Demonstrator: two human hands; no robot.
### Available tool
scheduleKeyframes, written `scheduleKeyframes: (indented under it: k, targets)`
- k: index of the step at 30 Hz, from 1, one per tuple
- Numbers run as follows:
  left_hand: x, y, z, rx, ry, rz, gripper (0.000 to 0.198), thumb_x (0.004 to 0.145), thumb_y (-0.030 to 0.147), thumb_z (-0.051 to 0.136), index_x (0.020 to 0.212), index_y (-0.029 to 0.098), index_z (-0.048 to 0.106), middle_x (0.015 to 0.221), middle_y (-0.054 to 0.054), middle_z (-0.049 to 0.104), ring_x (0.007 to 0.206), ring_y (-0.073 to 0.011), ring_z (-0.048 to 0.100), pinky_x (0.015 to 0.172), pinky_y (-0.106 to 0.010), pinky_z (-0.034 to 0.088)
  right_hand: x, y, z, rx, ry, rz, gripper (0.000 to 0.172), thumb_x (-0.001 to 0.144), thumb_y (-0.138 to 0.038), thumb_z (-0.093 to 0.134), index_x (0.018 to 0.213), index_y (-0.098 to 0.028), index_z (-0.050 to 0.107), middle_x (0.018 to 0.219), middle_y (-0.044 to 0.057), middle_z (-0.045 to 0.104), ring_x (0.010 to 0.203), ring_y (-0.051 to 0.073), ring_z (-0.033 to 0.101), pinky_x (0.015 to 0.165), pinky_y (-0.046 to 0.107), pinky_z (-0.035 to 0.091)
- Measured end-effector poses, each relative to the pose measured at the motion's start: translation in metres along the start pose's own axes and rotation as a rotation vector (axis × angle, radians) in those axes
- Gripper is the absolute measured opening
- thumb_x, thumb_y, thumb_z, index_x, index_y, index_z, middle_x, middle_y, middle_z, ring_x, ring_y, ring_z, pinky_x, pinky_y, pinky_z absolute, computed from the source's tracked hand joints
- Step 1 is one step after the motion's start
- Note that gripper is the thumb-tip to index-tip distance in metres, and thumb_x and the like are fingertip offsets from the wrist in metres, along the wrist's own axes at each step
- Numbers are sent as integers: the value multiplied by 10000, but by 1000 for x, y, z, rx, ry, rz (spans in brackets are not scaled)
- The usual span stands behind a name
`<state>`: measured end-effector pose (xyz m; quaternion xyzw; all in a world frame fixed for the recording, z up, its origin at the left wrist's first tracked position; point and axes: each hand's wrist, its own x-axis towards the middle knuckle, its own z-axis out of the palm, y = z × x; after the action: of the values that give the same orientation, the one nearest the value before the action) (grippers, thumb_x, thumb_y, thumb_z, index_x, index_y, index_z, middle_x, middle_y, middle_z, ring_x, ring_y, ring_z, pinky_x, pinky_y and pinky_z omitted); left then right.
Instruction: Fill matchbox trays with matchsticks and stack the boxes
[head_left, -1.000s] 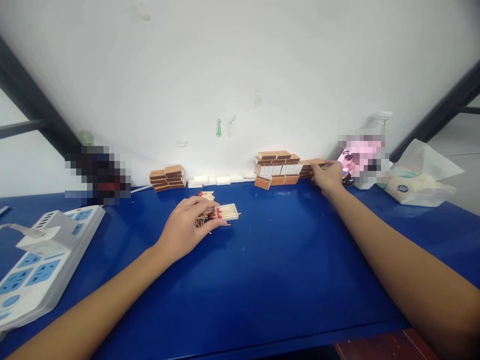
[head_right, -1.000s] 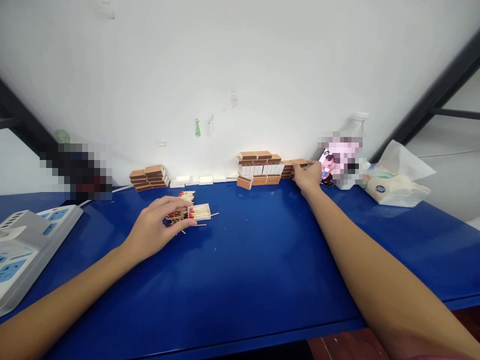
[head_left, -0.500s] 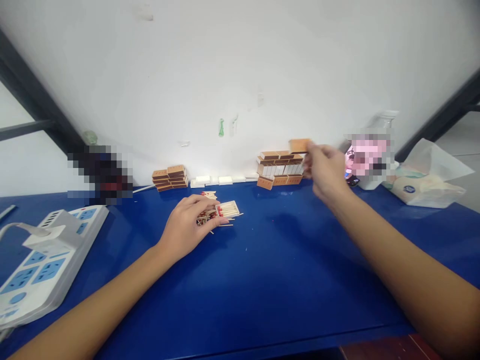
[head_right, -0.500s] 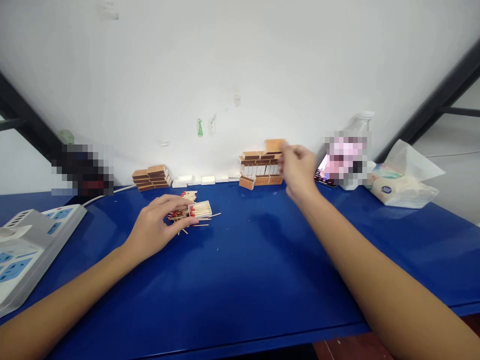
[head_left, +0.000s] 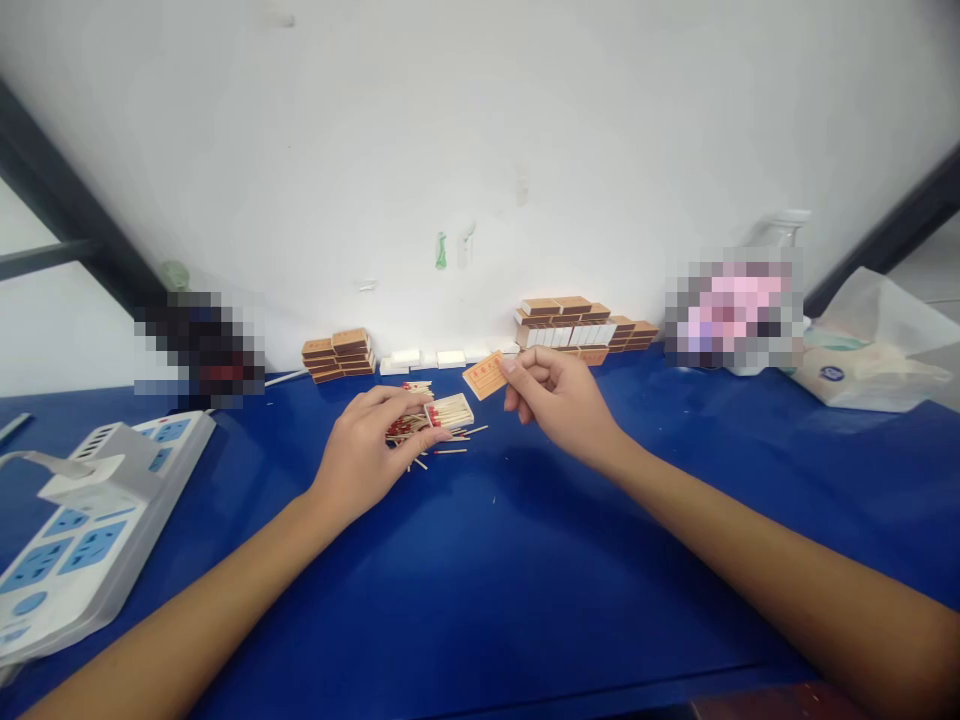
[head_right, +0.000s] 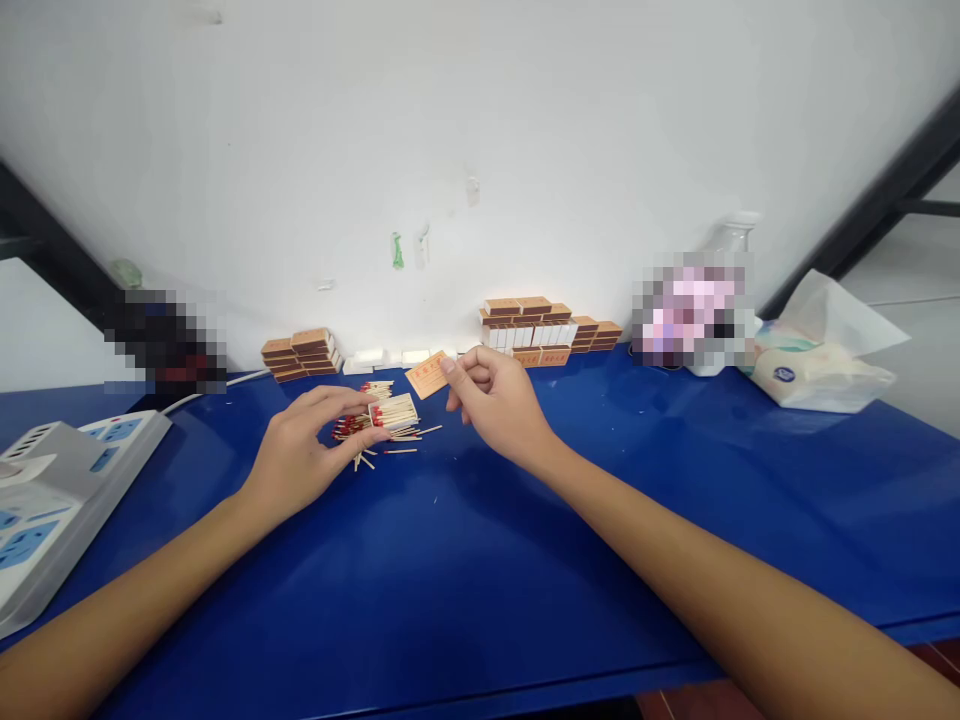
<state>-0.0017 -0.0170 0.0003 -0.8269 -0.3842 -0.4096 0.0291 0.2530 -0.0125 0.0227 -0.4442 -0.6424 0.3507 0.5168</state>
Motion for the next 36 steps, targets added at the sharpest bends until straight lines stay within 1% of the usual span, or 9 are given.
scheduleKeyframes:
  k: [3,5,10,17,20,25,28,31,36]
  targets:
    - [0,0,0,1,-3,-1,316,898,443,771,1116,217,737,1109,-77,761,1046,-252,717,919,-435,586,2,2,-1,-7,31,-9,406,949,-590,640,799,-224,551,628,-14,667,470,99,536,485,258,419]
    - [0,1,0,6,-3,0,313,900,445,768,1120,224,735,1104,-75,762,1041,-253,718,908,-434,587,2,3,-1,-1,27,-10,413,945,-597,640,789,-227,542,619,-17,661,465,100,534,479,257,416]
    - [2,1,-2,17,26,5,295,906,436,765,1104,220,733,1083,-72,770,1016,-247,726,882,-425,593,0,2,3,16,-28,26,435,932,-616,645,764,-232,529,577,-25,641,441,102,526,453,249,401]
    - [3,1,-2,12,50,6,298,902,431,772,1103,215,733,1102,-71,777,1010,-238,730,877,-417,603,0,7,4,3,-87,74,442,940,-619,625,763,-220,555,584,-6,671,434,101,526,441,238,395]
    - [3,2,-2,5,58,0,298,904,424,771,1105,208,733,1109,-70,775,1003,-232,732,886,-418,605,1,8,4,15,-109,110,429,934,-604,640,767,-219,552,577,-7,674,416,96,519,424,232,375]
    - [3,2,-2,-5,80,-15,292,907,428,765,1100,210,736,1093,-67,775,982,-228,735,885,-416,607,2,11,5,105,-170,214,436,941,-614,627,772,-223,530,585,-16,655,408,83,505,379,218,296]
    - [4,2,-2,-3,82,-27,294,908,443,761,1099,221,740,1096,-65,773,968,-227,740,879,-407,607,2,12,6,132,-188,254,432,940,-602,636,764,-226,517,574,-25,634,417,84,505,378,217,290]
    - [3,0,-2,0,87,-41,304,909,458,756,1109,230,743,1087,-64,771,960,-227,740,878,-407,607,2,10,5,133,-196,242,421,932,-580,657,747,-230,512,561,-32,628,407,84,502,378,224,293]
    - [3,-1,-2,-9,102,-38,292,914,430,757,1120,222,743,1063,-62,776,972,-230,735,882,-410,606,3,4,2,127,-203,234,419,901,-554,704,717,-235,506,539,-35,616,402,89,508,375,230,278]
